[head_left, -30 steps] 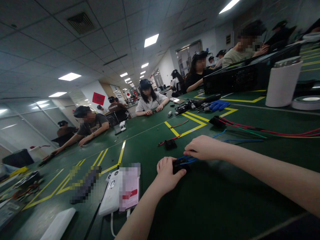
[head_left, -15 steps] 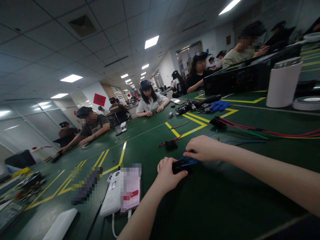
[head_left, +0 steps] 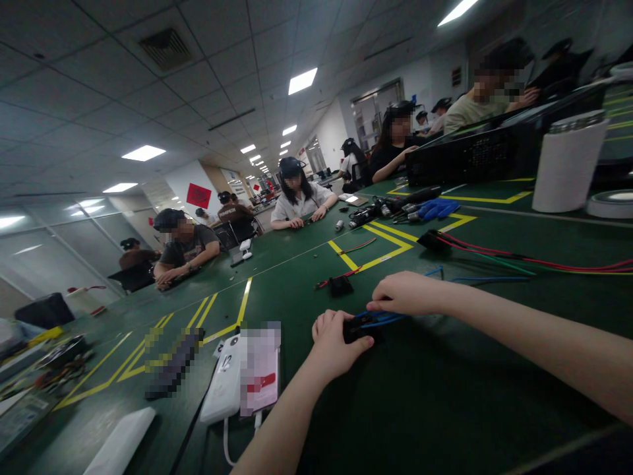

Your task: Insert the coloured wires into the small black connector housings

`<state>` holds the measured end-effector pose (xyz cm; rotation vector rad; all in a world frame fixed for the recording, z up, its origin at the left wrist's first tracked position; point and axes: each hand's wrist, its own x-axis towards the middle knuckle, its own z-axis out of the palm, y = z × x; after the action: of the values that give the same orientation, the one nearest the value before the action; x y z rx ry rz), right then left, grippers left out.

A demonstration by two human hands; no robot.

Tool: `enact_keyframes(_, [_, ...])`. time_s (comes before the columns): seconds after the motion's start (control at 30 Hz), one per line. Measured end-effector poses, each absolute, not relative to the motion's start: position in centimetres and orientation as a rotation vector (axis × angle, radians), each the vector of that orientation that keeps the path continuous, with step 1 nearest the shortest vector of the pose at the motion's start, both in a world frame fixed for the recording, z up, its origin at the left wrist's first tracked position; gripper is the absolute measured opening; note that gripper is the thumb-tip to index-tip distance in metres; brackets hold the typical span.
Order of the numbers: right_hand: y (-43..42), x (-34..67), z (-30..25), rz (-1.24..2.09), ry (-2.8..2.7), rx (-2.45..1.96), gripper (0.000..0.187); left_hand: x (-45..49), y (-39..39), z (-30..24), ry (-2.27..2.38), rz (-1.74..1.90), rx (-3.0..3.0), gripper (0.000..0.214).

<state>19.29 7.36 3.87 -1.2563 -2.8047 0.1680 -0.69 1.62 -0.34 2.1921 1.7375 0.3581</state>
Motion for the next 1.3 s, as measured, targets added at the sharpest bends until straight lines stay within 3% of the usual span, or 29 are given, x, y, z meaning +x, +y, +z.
enact_keyframes(0.23, [7.17, 19.31, 3.41, -0.086, -2.658, -1.083, 0.045, -0.48, 1.54, -0.16, 1.770, 0.353, 2.179, 0.044])
enact_keyframes(0.57, [7.72, 19.31, 3.74, 0.273, -2.800, -1.313, 0.044, -0.57, 1.50, 0.53, 1.752, 0.304, 2.160, 0.048])
enact_keyframes(0.93, [7.20, 19.47, 3.42, -0.130, -2.679, -1.075, 0.046, -0.57, 1.56, 0.49, 1.762, 0.334, 2.146, 0.045])
enact_keyframes(1.17, [8.00, 19.54, 3.36, 0.232, -2.788, -1.234, 0.044, -0.58, 1.66, 0.27, 1.772, 0.332, 2.157, 0.046])
enact_keyframes(1.3, [8.11, 19.62, 3.15, 0.170, -2.761, -1.203, 0.045, -0.68, 1.68, 0.18, 1.752, 0.350, 2.154, 0.046])
